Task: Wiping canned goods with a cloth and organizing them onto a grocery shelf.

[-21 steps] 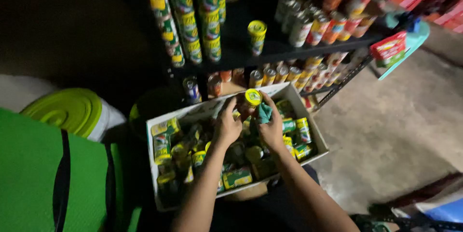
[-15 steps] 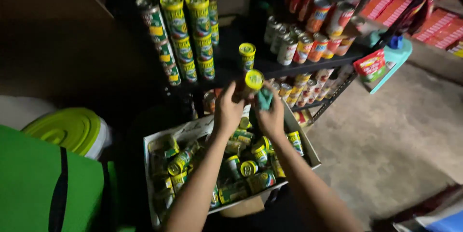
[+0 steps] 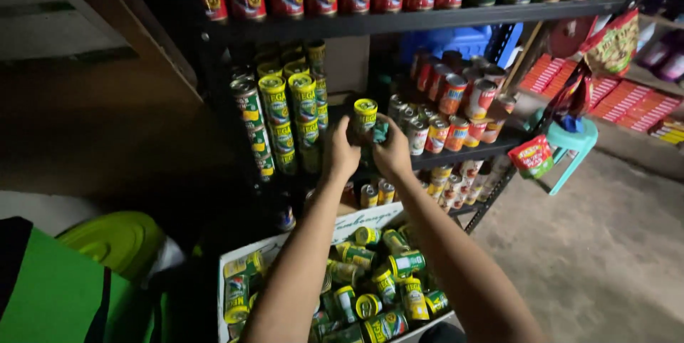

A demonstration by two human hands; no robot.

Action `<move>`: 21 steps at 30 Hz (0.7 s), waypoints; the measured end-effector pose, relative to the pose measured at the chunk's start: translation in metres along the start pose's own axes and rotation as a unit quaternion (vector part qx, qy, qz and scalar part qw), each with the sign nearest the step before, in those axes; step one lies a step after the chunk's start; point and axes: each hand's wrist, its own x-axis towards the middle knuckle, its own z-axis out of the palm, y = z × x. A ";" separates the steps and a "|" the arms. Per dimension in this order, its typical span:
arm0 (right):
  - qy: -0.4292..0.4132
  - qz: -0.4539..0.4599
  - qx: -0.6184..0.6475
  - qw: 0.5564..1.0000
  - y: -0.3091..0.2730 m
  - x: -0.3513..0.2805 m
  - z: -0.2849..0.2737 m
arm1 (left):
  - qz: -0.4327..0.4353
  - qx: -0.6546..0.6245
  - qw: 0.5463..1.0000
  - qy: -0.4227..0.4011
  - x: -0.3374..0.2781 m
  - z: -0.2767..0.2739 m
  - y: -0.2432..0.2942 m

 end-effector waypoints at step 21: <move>0.038 0.156 0.037 0.986 0.079 -0.212 -0.010 | -0.034 -0.064 0.989 -0.127 -0.224 -0.050 -0.020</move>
